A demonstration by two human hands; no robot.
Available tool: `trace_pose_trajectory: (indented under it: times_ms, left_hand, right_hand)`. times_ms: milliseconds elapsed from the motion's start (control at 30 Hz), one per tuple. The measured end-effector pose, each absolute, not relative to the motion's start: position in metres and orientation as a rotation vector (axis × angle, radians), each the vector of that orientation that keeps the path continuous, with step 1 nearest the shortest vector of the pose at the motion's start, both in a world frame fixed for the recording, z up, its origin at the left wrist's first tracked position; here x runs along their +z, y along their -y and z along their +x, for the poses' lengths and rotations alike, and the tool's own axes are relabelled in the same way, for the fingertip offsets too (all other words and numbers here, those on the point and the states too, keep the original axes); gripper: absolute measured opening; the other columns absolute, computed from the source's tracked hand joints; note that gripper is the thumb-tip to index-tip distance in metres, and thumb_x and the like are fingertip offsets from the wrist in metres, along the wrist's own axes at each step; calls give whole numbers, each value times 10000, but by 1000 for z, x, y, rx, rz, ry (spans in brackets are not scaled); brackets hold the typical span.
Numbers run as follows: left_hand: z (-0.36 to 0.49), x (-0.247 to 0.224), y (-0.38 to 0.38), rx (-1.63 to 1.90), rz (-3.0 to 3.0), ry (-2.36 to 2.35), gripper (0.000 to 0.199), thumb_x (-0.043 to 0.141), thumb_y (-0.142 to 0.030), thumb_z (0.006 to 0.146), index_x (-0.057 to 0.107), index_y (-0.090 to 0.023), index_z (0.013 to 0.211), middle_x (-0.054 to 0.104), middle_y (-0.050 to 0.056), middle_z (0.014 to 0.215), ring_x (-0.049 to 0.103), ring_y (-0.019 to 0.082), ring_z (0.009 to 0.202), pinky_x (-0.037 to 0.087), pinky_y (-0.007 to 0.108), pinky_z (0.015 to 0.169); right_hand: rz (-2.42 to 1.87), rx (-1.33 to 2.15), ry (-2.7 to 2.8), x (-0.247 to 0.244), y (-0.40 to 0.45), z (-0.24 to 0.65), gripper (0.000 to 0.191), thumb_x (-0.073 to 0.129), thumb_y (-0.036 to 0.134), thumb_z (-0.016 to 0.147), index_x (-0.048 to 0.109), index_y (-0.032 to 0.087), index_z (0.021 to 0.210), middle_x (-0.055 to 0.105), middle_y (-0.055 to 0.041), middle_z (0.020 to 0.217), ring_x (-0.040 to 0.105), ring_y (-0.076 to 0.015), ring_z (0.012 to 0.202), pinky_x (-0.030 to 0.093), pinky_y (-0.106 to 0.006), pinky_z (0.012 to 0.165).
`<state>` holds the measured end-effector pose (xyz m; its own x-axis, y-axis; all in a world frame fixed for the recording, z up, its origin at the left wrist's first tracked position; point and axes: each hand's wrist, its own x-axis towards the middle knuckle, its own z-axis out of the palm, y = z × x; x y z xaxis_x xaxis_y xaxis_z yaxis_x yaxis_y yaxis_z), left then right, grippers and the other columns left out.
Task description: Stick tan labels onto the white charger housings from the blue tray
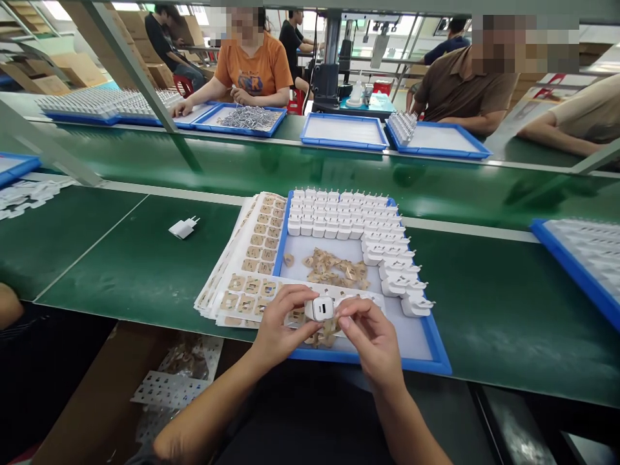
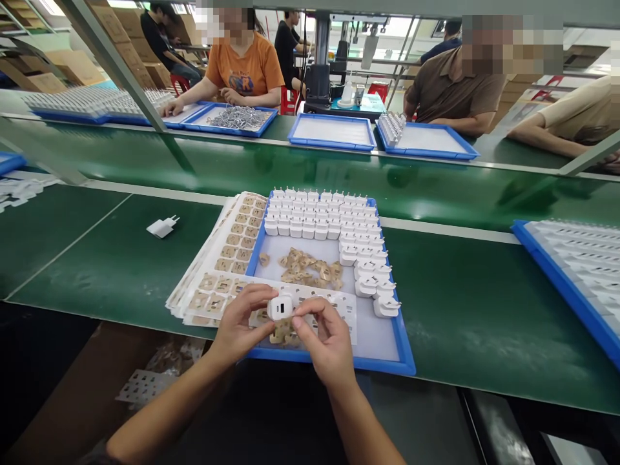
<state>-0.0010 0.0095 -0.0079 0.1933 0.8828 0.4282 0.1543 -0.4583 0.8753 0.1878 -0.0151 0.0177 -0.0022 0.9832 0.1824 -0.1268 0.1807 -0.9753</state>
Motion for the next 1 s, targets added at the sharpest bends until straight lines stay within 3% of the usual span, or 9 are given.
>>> trace_pose_trajectory:
  times_ms: [200, 1000]
  left_hand:
    - [5, -4, -9, 1419, 1965, -992, 377, 776, -196, 820, 647, -250, 1170, 661, 70, 1062, 647, 215, 1019, 569, 348, 864]
    - [4, -2, -11, 1397, 1963, -1013, 345, 771, -244, 834, 636, -239, 1152, 648, 74, 1052, 651, 211, 987, 571, 329, 816]
  right_hand:
    - [-1104, 1153, 1086, 19, 14, 181, 49, 718, 292, 897, 687, 254, 903, 657, -20, 933, 631, -188, 948, 505, -313, 881]
    - [-1140, 1116, 1083, 21, 10, 177, 75, 724, 304, 885, 686, 239, 884, 667, -25, 897, 642, -187, 908, 528, -308, 848]
